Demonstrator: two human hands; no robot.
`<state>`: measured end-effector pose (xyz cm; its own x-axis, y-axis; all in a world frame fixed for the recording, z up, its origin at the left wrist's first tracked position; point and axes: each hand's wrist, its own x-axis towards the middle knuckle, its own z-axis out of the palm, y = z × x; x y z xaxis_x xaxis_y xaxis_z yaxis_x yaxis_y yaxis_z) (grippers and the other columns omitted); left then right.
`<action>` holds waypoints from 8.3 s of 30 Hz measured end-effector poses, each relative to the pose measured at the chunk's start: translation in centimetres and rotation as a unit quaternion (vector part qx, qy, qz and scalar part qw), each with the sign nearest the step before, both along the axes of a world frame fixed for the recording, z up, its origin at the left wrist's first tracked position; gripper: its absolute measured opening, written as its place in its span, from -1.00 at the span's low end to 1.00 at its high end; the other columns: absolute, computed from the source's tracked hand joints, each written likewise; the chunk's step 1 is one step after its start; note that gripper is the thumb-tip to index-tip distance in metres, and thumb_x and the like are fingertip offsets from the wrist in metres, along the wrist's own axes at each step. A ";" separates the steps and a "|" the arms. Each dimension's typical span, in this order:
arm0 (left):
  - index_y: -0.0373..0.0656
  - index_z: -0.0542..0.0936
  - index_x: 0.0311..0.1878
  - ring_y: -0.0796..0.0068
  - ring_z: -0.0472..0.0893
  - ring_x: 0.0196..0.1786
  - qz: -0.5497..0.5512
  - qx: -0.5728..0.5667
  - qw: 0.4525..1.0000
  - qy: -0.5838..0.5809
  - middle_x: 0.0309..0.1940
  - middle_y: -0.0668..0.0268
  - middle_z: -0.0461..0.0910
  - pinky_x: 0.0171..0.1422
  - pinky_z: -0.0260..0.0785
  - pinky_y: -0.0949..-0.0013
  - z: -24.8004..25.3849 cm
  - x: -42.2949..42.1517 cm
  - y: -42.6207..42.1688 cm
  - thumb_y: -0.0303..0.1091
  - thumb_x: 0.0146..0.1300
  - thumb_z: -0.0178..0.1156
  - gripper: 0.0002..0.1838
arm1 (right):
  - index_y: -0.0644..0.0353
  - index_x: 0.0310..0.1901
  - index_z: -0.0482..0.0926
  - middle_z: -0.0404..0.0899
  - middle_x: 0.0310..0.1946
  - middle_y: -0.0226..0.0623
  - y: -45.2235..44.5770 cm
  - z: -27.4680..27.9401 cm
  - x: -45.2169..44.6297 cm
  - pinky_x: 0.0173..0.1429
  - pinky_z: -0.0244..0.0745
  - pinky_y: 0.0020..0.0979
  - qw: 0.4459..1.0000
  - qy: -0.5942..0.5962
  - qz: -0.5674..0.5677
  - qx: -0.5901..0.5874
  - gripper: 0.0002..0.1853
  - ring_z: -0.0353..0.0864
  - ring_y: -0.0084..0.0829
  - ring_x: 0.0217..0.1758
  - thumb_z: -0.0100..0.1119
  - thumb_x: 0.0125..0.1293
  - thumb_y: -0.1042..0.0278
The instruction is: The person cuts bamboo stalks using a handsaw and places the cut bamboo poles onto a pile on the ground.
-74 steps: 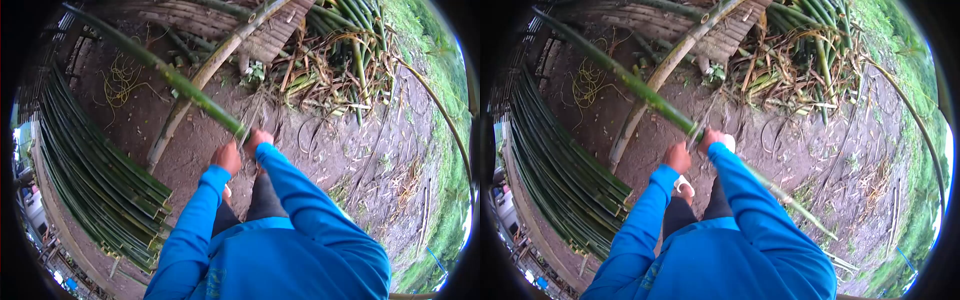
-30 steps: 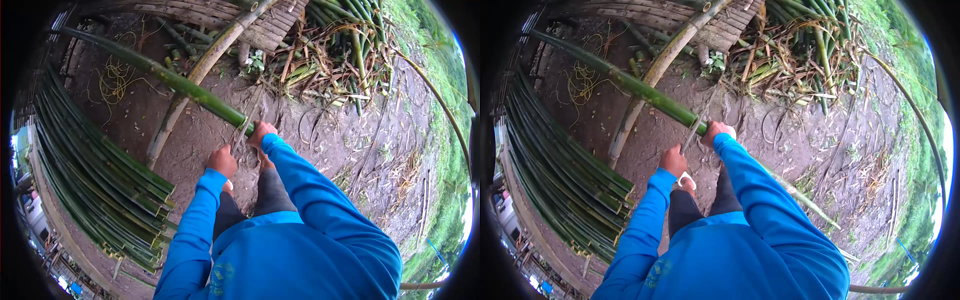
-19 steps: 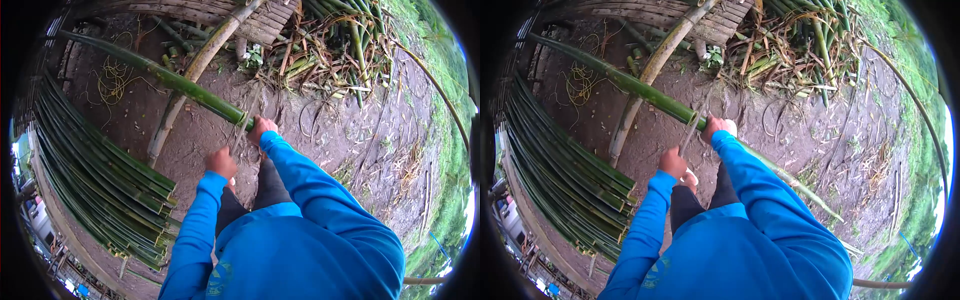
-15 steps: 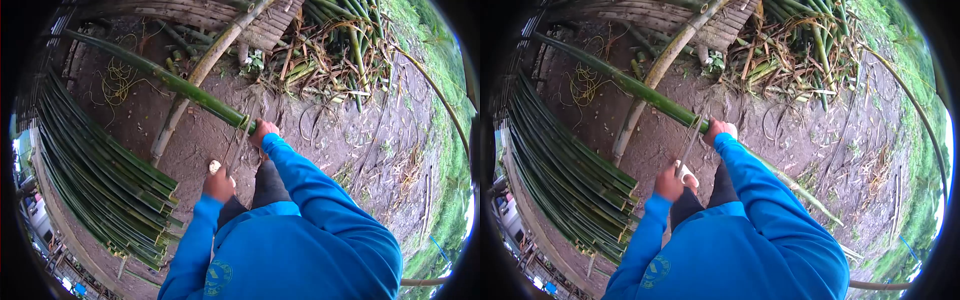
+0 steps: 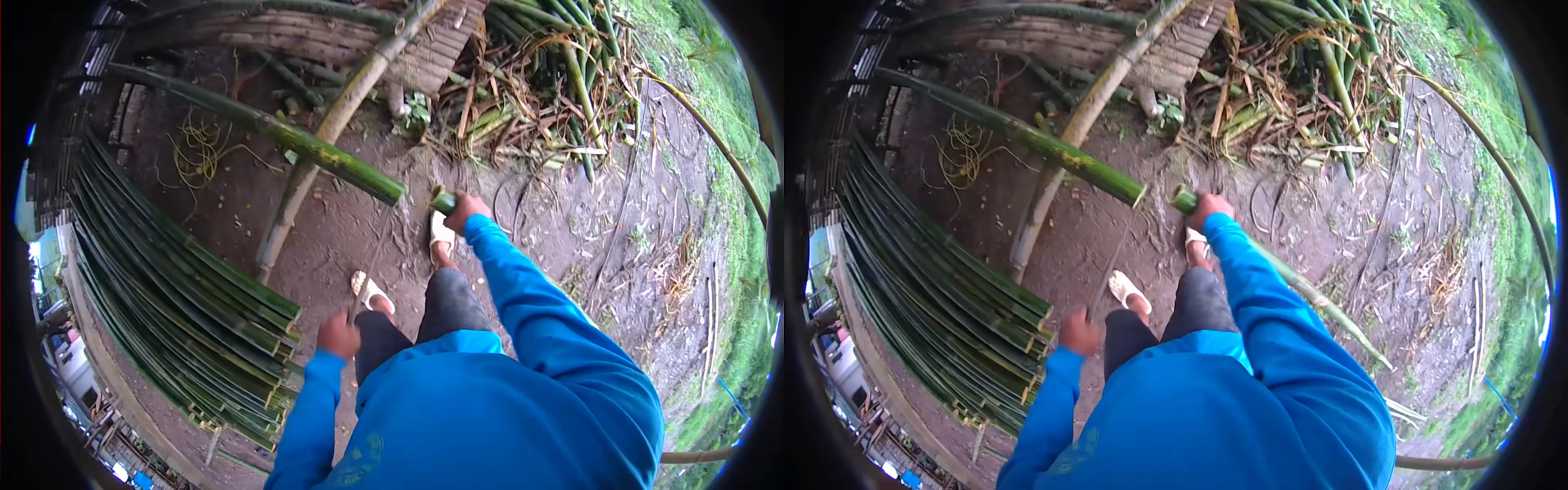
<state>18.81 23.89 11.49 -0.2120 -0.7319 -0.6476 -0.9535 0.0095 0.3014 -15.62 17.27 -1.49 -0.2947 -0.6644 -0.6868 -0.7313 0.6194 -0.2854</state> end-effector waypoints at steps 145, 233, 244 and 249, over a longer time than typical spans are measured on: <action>-0.29 0.53 -0.44 -0.08 0.54 -0.44 0.207 -0.199 0.946 0.153 -0.56 -0.08 0.52 -0.38 0.37 0.03 -2.0 1.7 -36.2 -0.30 -0.02 0.13 -0.78 | 0.11 0.01 0.40 0.60 -0.25 -0.05 -32.2 1.5 5.8 0.10 0.40 -0.13 0.980 0.021 0.083 -0.178 -0.44 0.56 0.01 -0.09 0.24 -0.11 0.17; -0.16 0.33 -0.59 0.40 0.30 -0.69 0.004 -0.152 0.929 0.338 -0.76 0.29 0.28 -0.55 0.20 0.25 -2.5 -11.3 -35.3 -0.44 -0.04 0.19 -0.80 | 0.15 -0.28 0.57 0.61 -0.29 -0.05 -30.7 3.6 -8.2 -0.11 0.52 -0.15 0.991 0.117 0.020 -0.070 -0.77 0.61 -0.07 -0.16 0.07 -0.04 0.41; -0.15 0.26 -0.62 0.51 0.22 -0.68 0.066 -0.136 0.924 0.350 -0.76 0.39 0.22 -0.56 0.15 0.32 -8.4 -13.6 -35.2 -0.52 -0.10 0.12 -0.80 | 0.14 -0.31 0.62 0.63 -0.27 -0.07 -30.6 3.6 -8.1 -0.08 0.54 -0.19 0.990 0.118 0.014 -0.081 -0.81 0.63 -0.14 -0.14 0.00 0.11 0.36; -0.17 0.29 -0.59 0.48 0.24 -0.67 0.043 -0.172 0.914 0.366 -0.75 0.35 0.23 -0.54 0.18 0.32 -9.4 -18.9 -38.2 -0.54 -0.10 0.13 -0.82 | 0.14 -0.33 0.61 0.62 -0.30 -0.05 -30.6 3.7 -7.9 -0.11 0.54 -0.18 0.988 0.123 0.009 -0.088 -0.81 0.63 -0.11 -0.17 0.01 0.09 0.36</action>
